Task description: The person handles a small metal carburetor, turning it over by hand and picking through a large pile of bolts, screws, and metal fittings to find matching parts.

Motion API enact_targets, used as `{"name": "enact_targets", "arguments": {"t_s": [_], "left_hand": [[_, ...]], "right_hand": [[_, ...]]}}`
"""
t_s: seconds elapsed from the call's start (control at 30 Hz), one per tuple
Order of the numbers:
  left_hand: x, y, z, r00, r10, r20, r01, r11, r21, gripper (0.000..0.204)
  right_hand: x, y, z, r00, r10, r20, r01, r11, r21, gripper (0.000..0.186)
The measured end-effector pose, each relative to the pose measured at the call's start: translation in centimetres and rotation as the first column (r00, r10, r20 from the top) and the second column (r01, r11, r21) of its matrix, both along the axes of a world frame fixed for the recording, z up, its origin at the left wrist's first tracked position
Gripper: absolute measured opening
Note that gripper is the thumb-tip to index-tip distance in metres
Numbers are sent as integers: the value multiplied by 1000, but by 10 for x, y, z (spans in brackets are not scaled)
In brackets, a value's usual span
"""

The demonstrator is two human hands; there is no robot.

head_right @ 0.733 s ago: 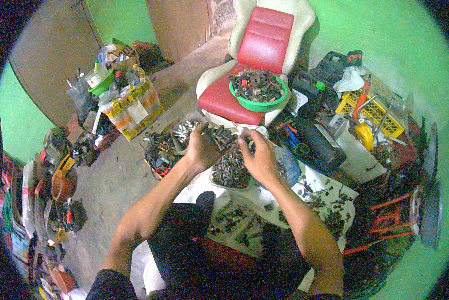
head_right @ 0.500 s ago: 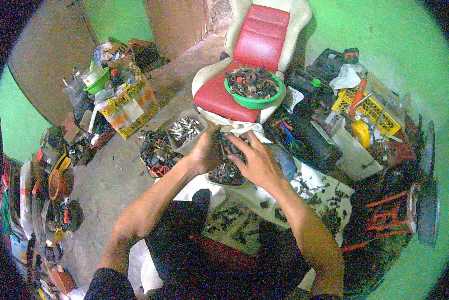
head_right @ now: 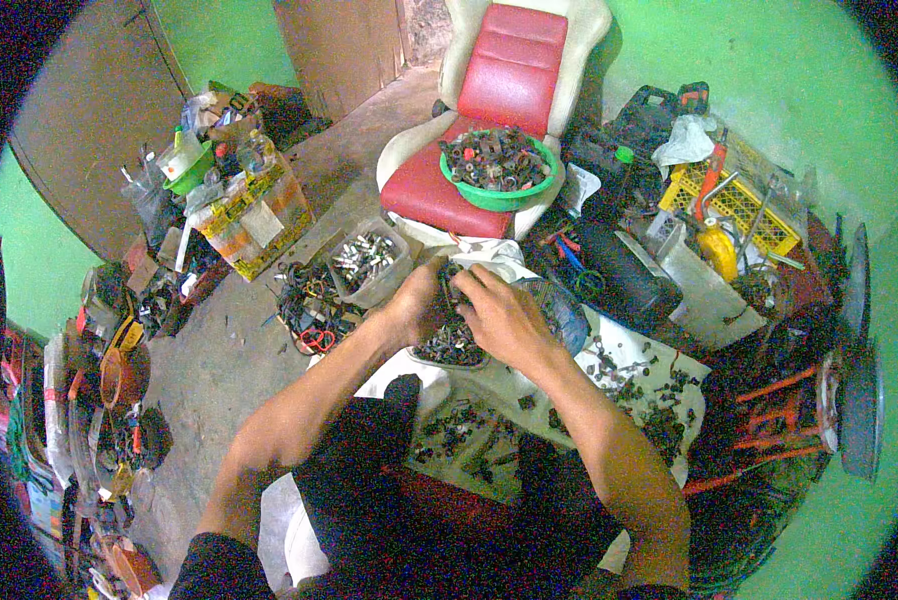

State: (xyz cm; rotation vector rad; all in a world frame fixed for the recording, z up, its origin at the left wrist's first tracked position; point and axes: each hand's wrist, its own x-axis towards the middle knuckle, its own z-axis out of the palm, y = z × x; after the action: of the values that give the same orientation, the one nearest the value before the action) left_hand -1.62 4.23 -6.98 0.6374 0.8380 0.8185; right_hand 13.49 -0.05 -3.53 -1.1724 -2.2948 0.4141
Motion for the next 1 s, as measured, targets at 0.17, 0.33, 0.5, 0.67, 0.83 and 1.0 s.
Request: {"name": "enact_targets", "arguments": {"t_s": [0.17,0.33,0.5,0.67,0.83,1.0], "left_hand": [[0,0,-2,1000,0,0,0,1000,2,42],[-6,-2,9,999,40,-9,-40,999,2,43],[-8,-11,25,993,112,-50,-110,994,28,41],[-25,2,5,985,169,-35,-169,985,-13,42],[-35,4,0,977,213,8,-212,976,-44,42],[-37,8,-14,980,200,21,-200,980,1,41]], "right_hand": [[-6,-5,2,997,-4,73,-2,997,75,32],[-11,0,2,982,39,182,-82,968,235,31],[-18,1,3,972,54,228,-113,960,255,28],[-28,10,-17,962,57,267,-148,931,334,29],[-41,12,-31,989,80,-123,-60,986,157,30],[-43,23,-37,947,109,-303,-66,987,148,29]]}}
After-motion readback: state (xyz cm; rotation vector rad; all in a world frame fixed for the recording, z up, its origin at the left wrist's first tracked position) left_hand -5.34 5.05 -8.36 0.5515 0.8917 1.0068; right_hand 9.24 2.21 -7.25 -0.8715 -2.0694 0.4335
